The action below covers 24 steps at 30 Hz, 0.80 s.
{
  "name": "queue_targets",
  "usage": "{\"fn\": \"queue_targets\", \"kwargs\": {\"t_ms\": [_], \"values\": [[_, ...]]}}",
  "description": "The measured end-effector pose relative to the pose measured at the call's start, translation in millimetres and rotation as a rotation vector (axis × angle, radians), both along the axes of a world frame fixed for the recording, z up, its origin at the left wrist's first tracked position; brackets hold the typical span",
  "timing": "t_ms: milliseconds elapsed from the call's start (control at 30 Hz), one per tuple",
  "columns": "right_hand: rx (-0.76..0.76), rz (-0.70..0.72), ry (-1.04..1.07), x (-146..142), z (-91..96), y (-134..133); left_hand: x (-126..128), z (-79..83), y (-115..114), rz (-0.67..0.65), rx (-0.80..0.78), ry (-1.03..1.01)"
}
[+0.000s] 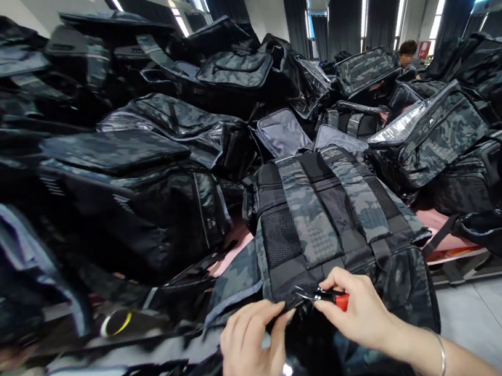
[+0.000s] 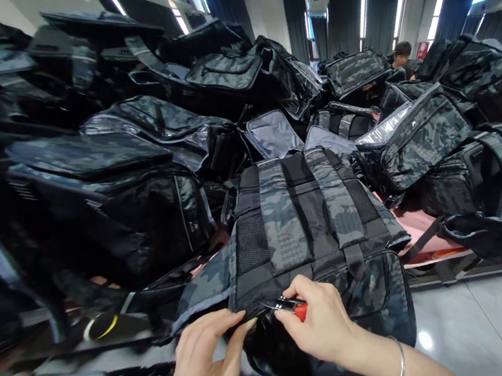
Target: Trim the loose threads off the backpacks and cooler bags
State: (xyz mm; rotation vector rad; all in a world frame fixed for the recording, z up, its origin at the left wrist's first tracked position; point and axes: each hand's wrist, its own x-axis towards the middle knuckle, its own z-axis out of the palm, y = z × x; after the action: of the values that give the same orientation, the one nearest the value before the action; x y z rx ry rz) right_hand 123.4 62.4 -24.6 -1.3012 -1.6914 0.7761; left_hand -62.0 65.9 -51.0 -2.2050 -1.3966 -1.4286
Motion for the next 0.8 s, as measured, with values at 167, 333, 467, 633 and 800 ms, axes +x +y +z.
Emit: {"fn": "queue_targets", "kwargs": {"t_ms": [167, 333, 467, 633, 800], "values": [[0.022, 0.026, -0.026, 2, 0.3, 0, 1, -3.9, 0, 0.011, 0.001, -0.018], [0.016, 0.013, 0.064, 3, -3.6, 2, 5, -6.9, -4, 0.027, -0.018, -0.076], [0.024, 0.086, 0.076, 6, -4.7, 2, 1, -3.5, -4, -0.032, -0.097, -0.178], [-0.044, 0.018, 0.253, 21, -6.2, -3, -7, 6.4, -1, -0.049, -0.133, -0.240], [0.048, -0.191, 0.347, 68, -13.9, -5, -3, 5.2, 3, -0.103, -0.101, -0.033]]}}
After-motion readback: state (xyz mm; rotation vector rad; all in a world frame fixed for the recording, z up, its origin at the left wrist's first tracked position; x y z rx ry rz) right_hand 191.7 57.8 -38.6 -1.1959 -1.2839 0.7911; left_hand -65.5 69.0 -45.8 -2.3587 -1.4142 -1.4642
